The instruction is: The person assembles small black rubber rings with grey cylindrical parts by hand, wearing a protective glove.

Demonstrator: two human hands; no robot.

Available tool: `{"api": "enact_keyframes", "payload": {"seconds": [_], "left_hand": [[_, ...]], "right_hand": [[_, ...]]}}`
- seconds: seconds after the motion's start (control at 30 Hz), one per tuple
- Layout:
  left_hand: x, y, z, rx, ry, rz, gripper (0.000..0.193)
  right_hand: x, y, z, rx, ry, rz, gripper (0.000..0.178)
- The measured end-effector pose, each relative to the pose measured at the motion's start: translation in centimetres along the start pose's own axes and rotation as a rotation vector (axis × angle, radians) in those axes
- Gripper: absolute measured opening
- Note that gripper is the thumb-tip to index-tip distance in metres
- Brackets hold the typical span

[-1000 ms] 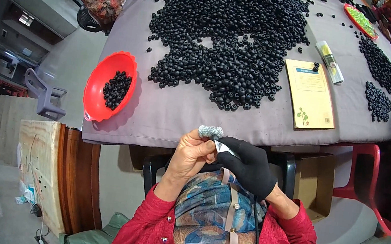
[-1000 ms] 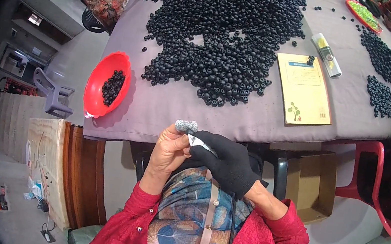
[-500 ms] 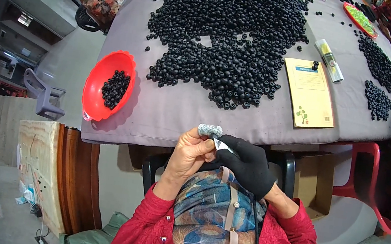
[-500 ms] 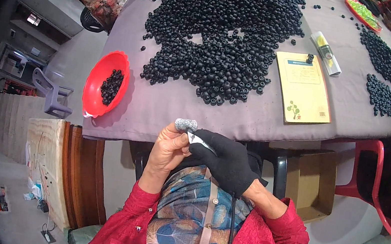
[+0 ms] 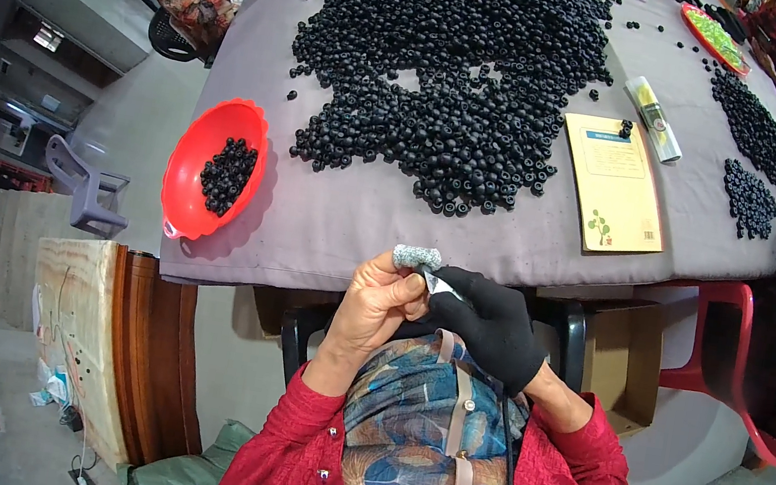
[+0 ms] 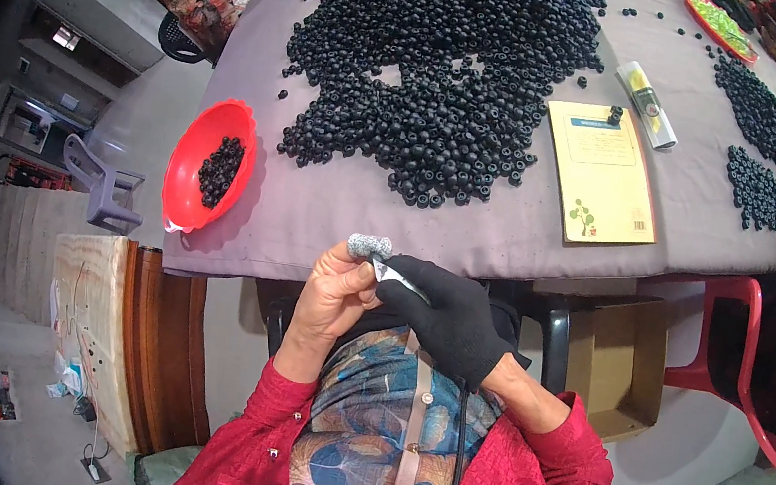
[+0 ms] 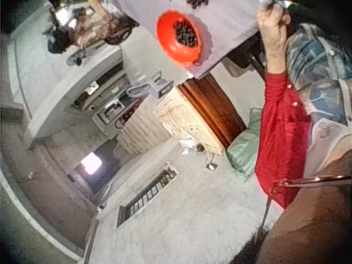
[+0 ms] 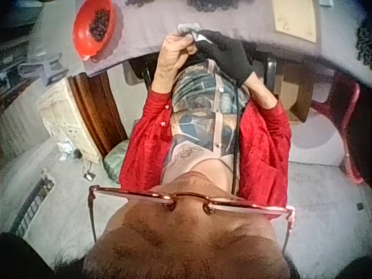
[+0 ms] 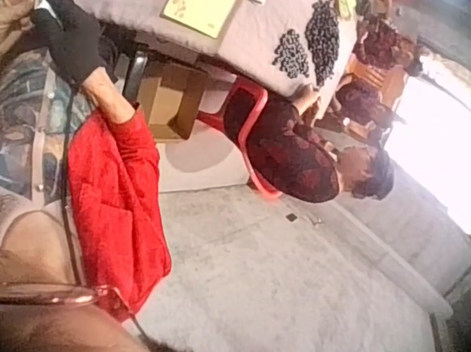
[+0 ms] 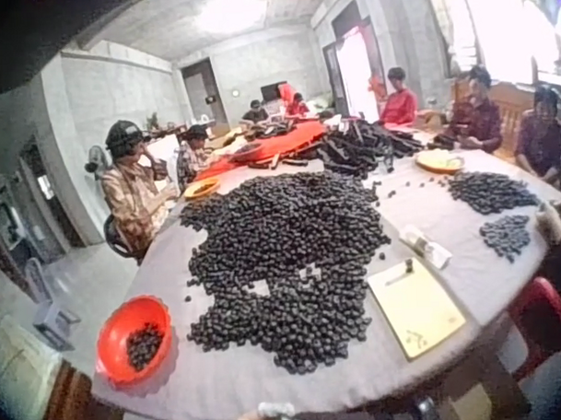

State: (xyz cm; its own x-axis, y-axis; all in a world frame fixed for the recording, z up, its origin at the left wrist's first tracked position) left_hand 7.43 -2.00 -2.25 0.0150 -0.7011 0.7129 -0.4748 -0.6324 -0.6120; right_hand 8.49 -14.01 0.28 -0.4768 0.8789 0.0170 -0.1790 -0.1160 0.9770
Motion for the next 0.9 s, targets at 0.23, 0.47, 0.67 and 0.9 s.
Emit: {"api": "enact_keyframes", "payload": {"seconds": [0.23, 0.47, 0.67, 0.9], "left_hand": [[0.11, -0.18, -0.05, 0.016, 0.0, 0.025, 0.017], [0.25, -0.22, -0.22, 0.019, 0.002, 0.029, 0.018], [0.12, -0.29, -0.29, 0.032, -0.059, 0.1, 0.017], [0.27, -0.25, -0.15, 0.029, -0.023, 0.087, 0.016]], "right_hand": [[0.01, 0.37, 0.0, -0.025, -0.008, -0.024, 0.029], [0.05, 0.36, -0.11, -0.029, -0.025, -0.015, 0.029], [0.2, 0.32, 0.03, -0.026, -0.029, -0.032, 0.026], [0.13, -0.19, 0.01, 0.004, -0.037, 0.026, 0.025]]}}
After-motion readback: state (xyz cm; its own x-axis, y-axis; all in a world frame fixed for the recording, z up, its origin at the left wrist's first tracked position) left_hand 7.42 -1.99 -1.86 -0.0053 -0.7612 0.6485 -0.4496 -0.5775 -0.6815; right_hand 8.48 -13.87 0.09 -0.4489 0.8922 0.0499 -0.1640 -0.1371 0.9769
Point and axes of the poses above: each hand's wrist, its own z-axis towards the middle knuckle, its own x-axis out of the palm, y = z × x, the point moved 7 cm from there along z, towards the middle knuckle, and after that the axes turned 14 degrees about -x, right-handed, at the moved point
